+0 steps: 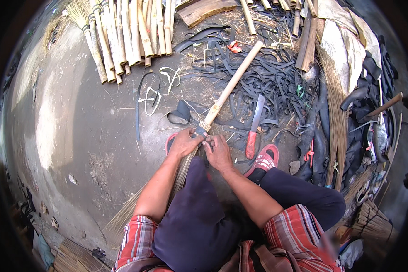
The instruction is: The person assembles a traditional broom by bundling straw-like bristles and securing them to a bamboo handle with black rubber strips. They repeatedly wrap and tighten the strips around the junction, then place the finished broom aside and begin another.
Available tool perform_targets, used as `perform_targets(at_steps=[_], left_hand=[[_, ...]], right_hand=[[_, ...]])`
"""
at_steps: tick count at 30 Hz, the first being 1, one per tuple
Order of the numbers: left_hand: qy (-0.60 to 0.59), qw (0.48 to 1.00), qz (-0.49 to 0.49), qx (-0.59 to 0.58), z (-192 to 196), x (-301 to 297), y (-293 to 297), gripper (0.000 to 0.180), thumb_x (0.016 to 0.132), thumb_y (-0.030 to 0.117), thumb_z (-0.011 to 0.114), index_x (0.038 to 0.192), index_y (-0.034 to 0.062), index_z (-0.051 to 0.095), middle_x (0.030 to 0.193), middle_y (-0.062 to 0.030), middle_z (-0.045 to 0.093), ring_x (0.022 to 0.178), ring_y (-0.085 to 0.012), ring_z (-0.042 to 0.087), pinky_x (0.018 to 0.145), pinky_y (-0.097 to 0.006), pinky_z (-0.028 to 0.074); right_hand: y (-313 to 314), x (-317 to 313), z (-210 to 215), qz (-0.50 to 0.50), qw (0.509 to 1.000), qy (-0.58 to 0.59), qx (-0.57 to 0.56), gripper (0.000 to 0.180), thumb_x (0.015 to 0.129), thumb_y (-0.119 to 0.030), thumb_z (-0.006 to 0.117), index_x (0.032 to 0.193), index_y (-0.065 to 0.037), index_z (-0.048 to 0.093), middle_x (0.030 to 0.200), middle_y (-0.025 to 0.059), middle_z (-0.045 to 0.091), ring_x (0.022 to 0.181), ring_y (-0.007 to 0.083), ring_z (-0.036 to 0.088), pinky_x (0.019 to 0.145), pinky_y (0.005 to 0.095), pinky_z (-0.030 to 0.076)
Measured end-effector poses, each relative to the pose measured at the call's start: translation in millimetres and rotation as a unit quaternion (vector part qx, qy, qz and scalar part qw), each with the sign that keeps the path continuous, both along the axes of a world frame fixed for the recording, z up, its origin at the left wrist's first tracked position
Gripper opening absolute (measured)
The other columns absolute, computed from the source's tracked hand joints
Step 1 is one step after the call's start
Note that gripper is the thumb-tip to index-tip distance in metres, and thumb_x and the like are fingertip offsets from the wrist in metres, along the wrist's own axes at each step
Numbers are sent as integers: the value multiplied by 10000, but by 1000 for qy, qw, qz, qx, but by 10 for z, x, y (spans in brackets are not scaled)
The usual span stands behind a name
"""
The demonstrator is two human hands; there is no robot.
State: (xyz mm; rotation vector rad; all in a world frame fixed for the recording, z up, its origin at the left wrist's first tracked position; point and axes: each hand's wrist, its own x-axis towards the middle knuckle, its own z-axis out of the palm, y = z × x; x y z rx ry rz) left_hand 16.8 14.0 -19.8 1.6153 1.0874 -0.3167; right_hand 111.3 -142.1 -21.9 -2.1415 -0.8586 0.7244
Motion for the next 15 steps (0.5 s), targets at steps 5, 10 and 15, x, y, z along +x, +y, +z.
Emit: perform_targets(at_steps=[5,10,15], left_hand=[[-10,1000,20,-1,44,-10,7,678,850,495,784,1205,-77,702,1116,-262,756,1043,-329,731,949,-395,534],[-16,999,23,29,-68,-35,-23,646,862,536,783,1169,-31,727,1047,-215,763,998,-289,720,912,-395,528],[-53,998,32,28,-92,-52,-67,618,878,455,762,1215,-57,682,1094,-272,756,1055,-358,734,948,-426,542]], right_hand=[[51,-86,-45,-14,998,-9,57,195,954,-146,746,1073,-36,639,983,181,595,859,396,650,763,496,542],[84,-118,-117,-42,994,-41,88,171,939,-95,739,1037,-15,625,971,185,595,869,408,630,768,492,526],[146,-163,-92,-37,993,-94,67,196,886,-84,727,1029,-35,601,975,195,591,900,431,632,786,529,529]])
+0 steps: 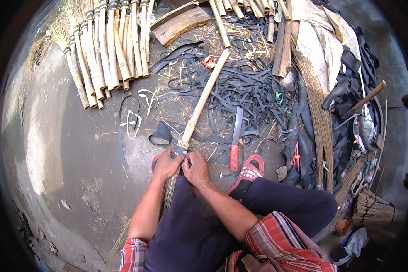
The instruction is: The person assembles a traditional broom by bundling straw-like bristles and securing them to a bamboo handle with black rubber strips. They repeatedly wrap and tighten the strips around the junction, then place the finished broom aside and begin another.
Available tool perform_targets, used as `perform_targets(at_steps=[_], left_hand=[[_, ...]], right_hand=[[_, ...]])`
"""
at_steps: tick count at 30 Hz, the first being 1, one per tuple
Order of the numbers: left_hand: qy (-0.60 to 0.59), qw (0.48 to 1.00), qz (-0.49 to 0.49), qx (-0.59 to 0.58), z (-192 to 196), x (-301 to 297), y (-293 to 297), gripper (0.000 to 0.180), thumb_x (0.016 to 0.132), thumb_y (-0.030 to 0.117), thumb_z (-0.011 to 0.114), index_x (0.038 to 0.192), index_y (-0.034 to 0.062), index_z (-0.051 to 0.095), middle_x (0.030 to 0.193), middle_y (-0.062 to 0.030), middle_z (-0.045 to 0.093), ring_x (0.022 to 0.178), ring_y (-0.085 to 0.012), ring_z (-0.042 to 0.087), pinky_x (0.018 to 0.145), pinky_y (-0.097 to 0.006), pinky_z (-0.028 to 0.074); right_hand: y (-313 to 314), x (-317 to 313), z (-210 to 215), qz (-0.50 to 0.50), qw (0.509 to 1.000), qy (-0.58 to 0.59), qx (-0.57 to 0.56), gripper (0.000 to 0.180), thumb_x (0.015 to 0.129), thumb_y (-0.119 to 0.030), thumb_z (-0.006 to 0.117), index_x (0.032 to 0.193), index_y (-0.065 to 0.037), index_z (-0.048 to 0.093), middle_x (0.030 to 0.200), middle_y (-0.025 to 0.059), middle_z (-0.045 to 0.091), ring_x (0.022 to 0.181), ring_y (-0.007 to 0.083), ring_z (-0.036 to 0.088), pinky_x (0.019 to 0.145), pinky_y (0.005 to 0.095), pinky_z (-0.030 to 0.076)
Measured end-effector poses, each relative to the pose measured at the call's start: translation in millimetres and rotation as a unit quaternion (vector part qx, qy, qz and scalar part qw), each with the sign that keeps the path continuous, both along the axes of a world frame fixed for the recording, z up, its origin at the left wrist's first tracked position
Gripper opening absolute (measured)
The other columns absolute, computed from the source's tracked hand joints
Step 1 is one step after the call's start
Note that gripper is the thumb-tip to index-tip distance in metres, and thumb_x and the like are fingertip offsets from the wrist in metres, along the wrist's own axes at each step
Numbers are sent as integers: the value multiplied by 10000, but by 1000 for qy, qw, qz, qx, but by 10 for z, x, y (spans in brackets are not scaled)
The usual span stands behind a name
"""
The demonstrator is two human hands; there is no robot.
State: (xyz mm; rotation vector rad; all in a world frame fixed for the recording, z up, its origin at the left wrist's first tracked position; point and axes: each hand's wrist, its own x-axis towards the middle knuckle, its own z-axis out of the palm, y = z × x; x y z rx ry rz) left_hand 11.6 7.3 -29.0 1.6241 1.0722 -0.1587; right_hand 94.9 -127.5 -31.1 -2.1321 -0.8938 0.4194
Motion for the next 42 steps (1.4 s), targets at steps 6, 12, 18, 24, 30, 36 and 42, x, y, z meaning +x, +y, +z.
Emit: perform_targets(at_steps=[6,12,18,24,30,36,42], left_hand=[[45,998,-33,21,156,42,-2,656,853,495,757,1170,-78,711,1068,-324,748,1064,-419,741,941,-455,551],[30,996,-79,12,134,6,-9,685,772,431,793,1221,-77,695,1075,-312,747,1067,-403,745,934,-431,561],[-17,996,-66,55,140,1,-3,693,840,491,805,1245,-55,673,1113,-299,734,1085,-395,724,966,-457,539],[14,983,-179,35,300,134,97,702,923,549,716,1308,-34,646,1168,-310,726,1164,-451,691,991,-494,530],[154,960,-192,131,423,270,-119,688,938,573,682,1301,-10,641,1206,-273,735,1159,-431,704,997,-522,539],[202,948,-205,133,469,333,-132,643,935,518,723,1324,12,646,1209,-277,735,1149,-421,715,991,-513,555],[226,947,-197,119,435,317,-94,512,936,405,735,1321,72,677,1237,-227,748,1164,-398,727,977,-485,586]], right_hand=[[24,318,44,74,994,-74,-23,199,869,-89,715,971,-49,549,942,191,570,873,446,616,751,548,510],[-156,364,11,164,982,-80,-42,208,909,-108,708,1041,-37,565,979,198,561,917,437,621,791,540,513],[-601,870,42,-10,961,-196,-195,493,913,-233,765,1303,-1,572,1213,239,597,1122,440,617,973,499,500],[-922,1227,-261,-154,939,-6,-308,609,918,-238,762,1400,11,486,1341,301,581,1256,459,597,1036,477,513],[-986,1207,-181,-207,878,350,-253,374,964,-231,667,1236,11,583,889,228,713,736,356,754,684,465,593],[-1072,1064,123,-49,973,54,-217,387,1037,-382,615,1142,-10,610,825,231,704,690,386,734,654,501,557],[-873,1146,315,41,961,85,-259,435,1040,-385,608,1166,31,597,1027,358,699,991,555,678,874,603,516]])
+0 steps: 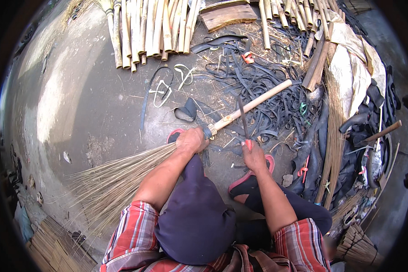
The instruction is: The person assembles a traditional broom by bundling straw-like bristles and securing them to a bamboo handle with black rubber strips. They repeatedly wrap and tighten the strips around the junction, then place the finished broom aside and begin another.
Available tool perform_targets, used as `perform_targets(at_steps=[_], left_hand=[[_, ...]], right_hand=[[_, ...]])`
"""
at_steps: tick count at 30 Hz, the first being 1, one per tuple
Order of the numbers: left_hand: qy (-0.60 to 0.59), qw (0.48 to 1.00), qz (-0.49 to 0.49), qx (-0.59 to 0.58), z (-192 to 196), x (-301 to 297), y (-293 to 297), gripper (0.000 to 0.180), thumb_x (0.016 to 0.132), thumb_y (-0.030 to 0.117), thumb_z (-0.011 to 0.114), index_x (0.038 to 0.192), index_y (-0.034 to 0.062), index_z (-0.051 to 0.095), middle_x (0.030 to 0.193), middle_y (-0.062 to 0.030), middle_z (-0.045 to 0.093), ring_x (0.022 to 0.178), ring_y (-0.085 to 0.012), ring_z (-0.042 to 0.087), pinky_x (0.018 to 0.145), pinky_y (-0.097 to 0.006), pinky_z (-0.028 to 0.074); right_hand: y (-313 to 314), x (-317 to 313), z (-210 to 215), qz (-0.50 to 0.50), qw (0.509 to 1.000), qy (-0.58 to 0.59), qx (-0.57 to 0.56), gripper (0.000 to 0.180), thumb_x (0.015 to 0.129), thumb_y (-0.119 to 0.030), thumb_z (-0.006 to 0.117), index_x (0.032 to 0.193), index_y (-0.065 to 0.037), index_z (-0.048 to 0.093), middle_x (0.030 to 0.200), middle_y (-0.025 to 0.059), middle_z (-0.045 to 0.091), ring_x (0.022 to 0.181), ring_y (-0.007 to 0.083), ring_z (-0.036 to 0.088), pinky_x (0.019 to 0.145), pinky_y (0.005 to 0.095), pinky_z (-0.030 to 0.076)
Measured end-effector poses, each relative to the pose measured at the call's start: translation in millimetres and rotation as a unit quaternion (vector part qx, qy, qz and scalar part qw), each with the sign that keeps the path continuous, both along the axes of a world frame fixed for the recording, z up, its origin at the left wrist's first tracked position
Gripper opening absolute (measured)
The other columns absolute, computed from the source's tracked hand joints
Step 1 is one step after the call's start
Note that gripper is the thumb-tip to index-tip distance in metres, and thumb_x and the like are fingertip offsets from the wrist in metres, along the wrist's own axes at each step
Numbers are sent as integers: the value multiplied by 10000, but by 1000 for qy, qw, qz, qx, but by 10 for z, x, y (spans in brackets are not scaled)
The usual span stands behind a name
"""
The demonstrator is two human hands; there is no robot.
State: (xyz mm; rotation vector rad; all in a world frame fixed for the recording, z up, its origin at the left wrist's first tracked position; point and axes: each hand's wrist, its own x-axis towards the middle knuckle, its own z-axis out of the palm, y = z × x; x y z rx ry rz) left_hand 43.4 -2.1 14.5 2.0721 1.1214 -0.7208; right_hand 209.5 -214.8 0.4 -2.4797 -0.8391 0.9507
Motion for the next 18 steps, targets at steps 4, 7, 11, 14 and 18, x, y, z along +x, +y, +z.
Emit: perform_targets(at_steps=[4,7,11,14,18], left_hand=[[-4,1000,15,-16,-6,9,10,541,926,393,753,1332,48,660,1226,-250,738,1169,-418,711,993,-502,569],[4,1000,6,-20,-5,6,10,527,923,378,752,1326,50,663,1219,-241,744,1162,-416,715,990,-499,572],[-5,1000,2,-11,-76,-8,13,520,919,377,751,1313,47,668,1196,-238,751,1140,-420,722,983,-499,574],[-8,1000,-4,-2,-150,-13,3,524,916,385,754,1298,37,667,1186,-249,750,1128,-421,725,979,-497,575],[-19,1000,1,12,-180,-3,-39,582,905,431,771,1293,14,650,1179,-264,746,1125,-421,726,977,-492,573]], right_hand=[[65,-189,152,187,972,99,-103,436,1039,-380,603,1149,42,611,1062,370,699,1030,555,673,900,608,515],[94,-219,228,136,987,23,-80,413,1051,-363,583,1185,27,596,1027,360,701,1044,554,667,902,597,514],[115,-232,228,151,983,77,-71,442,1046,-382,579,1197,34,584,1025,374,697,1019,571,666,898,599,517],[131,-207,217,177,978,56,-91,445,1055,-388,562,1197,32,594,1016,368,700,1022,561,668,896,592,520],[159,-221,222,94,993,45,-60,436,1062,-374,546,1229,26,595,1061,362,702,1060,543,677,923,587,532]])
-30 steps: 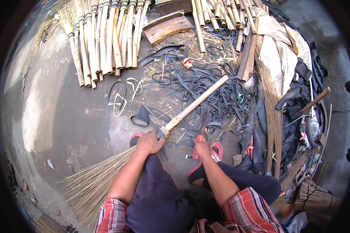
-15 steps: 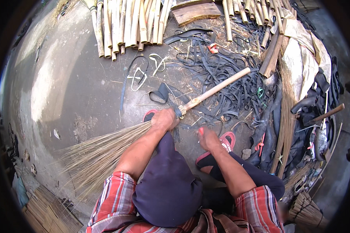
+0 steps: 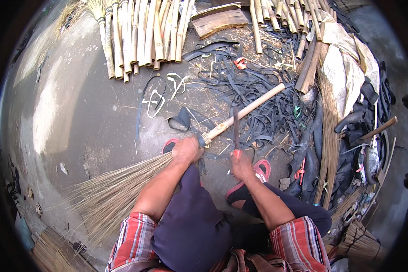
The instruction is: The person assembles a traditional broom by bundling straw-like bristles and securing them to a bamboo handle with black rubber strips. They repeatedly wrap and tighten the strips around the junction, then place the finished broom aside and begin another.
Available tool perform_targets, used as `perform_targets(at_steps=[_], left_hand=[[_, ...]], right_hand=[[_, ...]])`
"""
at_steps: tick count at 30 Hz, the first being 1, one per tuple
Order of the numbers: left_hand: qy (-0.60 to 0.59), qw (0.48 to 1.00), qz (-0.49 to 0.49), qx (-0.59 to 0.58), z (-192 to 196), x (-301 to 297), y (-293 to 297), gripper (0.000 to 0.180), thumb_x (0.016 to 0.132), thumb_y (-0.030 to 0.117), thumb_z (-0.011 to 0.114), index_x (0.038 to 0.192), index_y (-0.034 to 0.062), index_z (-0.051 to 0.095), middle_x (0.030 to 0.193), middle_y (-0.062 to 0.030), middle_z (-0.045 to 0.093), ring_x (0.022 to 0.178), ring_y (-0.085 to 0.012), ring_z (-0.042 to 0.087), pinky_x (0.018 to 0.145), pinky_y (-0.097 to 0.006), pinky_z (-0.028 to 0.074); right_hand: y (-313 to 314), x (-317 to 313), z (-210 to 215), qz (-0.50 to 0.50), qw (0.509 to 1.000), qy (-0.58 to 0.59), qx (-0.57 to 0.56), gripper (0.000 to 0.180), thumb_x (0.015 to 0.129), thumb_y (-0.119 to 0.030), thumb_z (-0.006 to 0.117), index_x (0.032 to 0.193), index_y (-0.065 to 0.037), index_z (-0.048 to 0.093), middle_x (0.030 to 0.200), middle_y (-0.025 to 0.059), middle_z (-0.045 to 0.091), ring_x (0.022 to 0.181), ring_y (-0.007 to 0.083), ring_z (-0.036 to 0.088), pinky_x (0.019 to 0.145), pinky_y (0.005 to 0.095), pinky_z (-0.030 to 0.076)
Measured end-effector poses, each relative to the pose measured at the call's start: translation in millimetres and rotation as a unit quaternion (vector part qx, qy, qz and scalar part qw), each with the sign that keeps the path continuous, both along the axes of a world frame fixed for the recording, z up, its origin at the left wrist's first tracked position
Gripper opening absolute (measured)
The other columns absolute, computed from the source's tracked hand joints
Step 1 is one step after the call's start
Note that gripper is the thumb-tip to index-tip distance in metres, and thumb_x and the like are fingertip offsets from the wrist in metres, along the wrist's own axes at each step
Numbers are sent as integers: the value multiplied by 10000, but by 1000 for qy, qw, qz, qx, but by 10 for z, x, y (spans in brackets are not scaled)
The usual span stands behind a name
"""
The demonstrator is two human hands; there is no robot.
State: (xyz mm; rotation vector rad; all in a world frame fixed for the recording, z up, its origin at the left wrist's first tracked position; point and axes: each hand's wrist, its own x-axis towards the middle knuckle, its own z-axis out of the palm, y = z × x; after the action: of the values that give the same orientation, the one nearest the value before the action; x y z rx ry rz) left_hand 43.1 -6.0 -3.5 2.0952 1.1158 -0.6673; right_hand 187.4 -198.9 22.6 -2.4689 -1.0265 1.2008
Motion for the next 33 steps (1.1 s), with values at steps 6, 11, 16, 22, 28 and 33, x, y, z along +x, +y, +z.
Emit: perform_targets(at_steps=[6,11,16,22,28,33], left_hand=[[-58,998,-29,13,185,-56,69,728,874,558,792,1305,1,607,1153,-267,748,1112,-431,725,961,-499,572],[-12,1000,-21,5,172,-35,-91,680,864,536,805,1255,6,638,1141,-266,750,1081,-428,736,928,-508,586],[-16,999,-9,37,41,-63,-77,461,879,326,758,1220,21,695,1080,-245,774,1037,-409,762,898,-483,612],[-1,1000,3,11,55,-22,-45,536,880,357,767,1284,21,662,1184,-251,750,1132,-389,736,963,-480,587],[-69,997,7,36,167,-85,39,540,884,408,784,1220,8,647,1267,-275,704,1243,-373,680,1021,-468,550],[-42,998,-5,37,62,-84,-16,505,877,383,795,1156,-10,648,1104,-263,752,1079,-385,748,933,-480,591]], right_hand=[[-31,-77,60,71,996,40,-41,432,1049,-380,569,1224,14,589,1059,354,703,1047,551,674,929,586,522],[-131,49,-18,103,993,39,-35,455,1049,-374,565,1272,23,559,1052,365,699,1039,548,678,927,586,524],[-194,-76,-133,23,1000,9,2,479,1049,-370,564,1300,37,534,1053,367,697,1033,551,677,909,595,527],[-143,-47,-86,66,997,-24,-41,450,1050,-356,563,1244,50,562,1042,369,700,1026,570,666,902,611,518],[-57,-113,-5,90,994,51,-26,419,1048,-368,567,1202,22,586,1039,375,694,1033,560,667,882,605,519],[-60,-97,37,-66,996,45,-30,398,1038,-337,576,1211,21,591,1072,362,702,1065,555,664,938,608,515]])
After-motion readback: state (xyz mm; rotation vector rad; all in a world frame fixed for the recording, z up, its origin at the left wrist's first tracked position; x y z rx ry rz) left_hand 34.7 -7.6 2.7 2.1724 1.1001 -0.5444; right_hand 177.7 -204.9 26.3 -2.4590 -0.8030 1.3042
